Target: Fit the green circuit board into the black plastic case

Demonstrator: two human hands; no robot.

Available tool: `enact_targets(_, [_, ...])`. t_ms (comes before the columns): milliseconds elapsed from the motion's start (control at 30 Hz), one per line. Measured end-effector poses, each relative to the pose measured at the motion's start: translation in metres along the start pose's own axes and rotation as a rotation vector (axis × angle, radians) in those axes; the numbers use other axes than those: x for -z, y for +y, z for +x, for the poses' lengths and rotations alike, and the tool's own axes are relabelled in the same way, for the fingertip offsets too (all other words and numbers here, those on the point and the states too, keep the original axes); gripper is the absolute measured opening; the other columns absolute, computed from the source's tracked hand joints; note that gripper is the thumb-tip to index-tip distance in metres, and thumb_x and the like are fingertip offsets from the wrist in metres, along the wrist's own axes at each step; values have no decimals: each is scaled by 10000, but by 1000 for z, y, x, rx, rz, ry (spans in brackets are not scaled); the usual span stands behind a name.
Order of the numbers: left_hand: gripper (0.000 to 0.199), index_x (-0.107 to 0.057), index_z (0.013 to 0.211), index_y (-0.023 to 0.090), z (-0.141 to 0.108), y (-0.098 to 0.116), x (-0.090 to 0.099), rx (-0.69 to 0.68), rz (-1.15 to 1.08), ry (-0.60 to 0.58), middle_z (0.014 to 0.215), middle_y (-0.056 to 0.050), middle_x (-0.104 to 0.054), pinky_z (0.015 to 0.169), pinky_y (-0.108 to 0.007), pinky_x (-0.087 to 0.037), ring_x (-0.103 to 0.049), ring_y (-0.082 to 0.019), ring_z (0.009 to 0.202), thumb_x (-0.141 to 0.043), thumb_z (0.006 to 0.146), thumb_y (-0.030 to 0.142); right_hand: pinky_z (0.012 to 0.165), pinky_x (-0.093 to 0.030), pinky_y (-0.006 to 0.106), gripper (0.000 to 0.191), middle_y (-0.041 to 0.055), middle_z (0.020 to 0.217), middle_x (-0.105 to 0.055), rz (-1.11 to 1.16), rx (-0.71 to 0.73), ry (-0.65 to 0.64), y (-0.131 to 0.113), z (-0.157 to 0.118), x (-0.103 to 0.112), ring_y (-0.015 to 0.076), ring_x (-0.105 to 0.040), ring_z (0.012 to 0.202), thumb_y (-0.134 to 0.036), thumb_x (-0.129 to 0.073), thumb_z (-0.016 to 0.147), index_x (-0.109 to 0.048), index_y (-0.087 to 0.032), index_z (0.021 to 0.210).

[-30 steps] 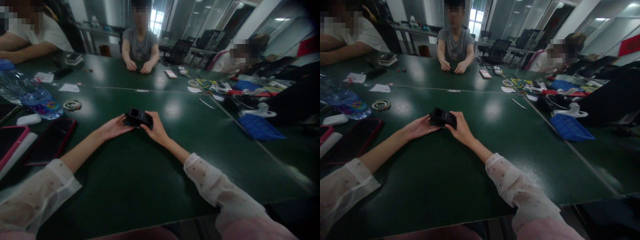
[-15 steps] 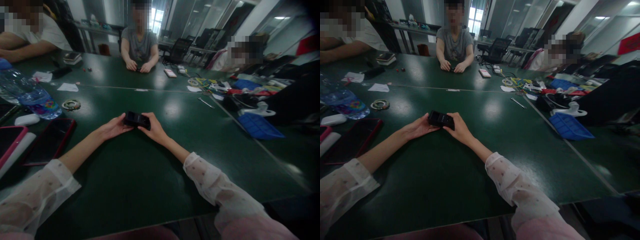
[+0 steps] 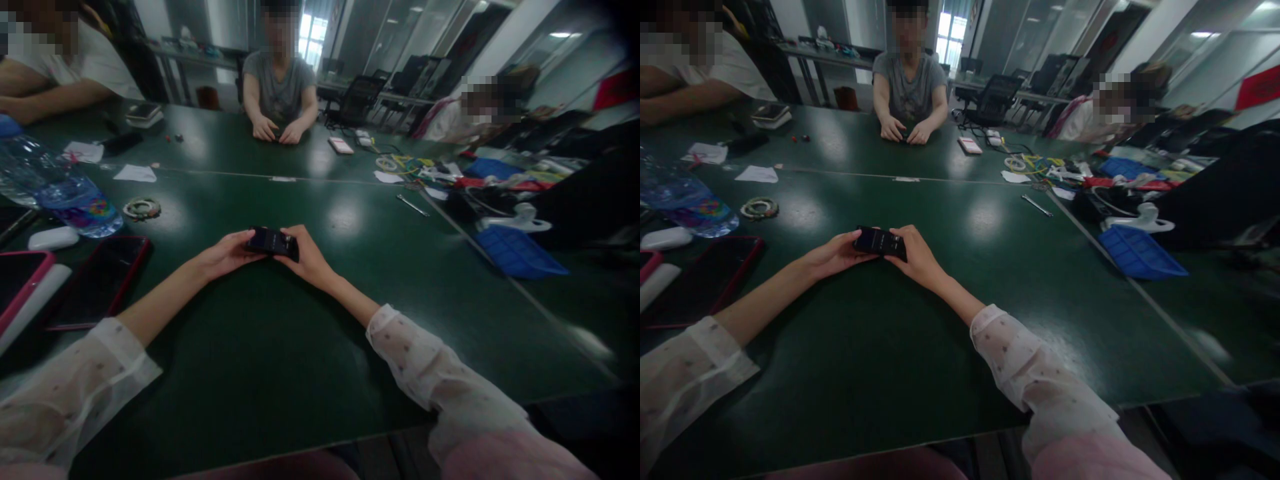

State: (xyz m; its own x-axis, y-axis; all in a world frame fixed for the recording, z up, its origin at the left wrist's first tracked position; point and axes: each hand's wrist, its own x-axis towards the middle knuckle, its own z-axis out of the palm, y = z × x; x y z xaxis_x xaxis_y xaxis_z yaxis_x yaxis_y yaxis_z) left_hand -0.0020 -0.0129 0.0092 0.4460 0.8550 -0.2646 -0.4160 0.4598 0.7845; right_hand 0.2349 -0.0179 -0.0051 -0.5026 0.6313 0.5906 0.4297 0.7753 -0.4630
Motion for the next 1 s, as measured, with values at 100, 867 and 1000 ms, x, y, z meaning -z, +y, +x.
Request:
enact_targets(100, [310, -641, 1176, 118, -1, 1, -2, 1, -4, 9, 1172, -140, -667, 1089, -428, -449, -603, -259, 1165, -636, 884, 221, 929, -516, 478, 539, 114, 1220, -505, 19, -15, -8, -1, 0, 1, 267, -557, 1119, -288, -694, 857, -383, -245, 1295])
enact_targets(867, [436, -471, 1392, 145, 10, -1, 13, 99, -105, -13, 1176, -156, -678, 1062, -424, -475, -650, -267, 1143, -503, 972, 259, 960, -495, 484, 548, 136, 1235, -564, 87, -198, -51, 6, -1, -5, 278, -595, 1128, -350, -710, 837, -413, -214, 1277])
enact_targets(1000, [474, -416, 1443, 153, 9, -2, 14, 107, -105, -39, 1191, -150, -679, 1062, -413, -477, -650, -259, 1148, -474, 983, 254, 984, -484, 485, 547, 135, 1257, -569, 115, -202, -53, 6, -1, -4, 275, -589, 1162, -356, -711, 837, -420, -215, 1277])
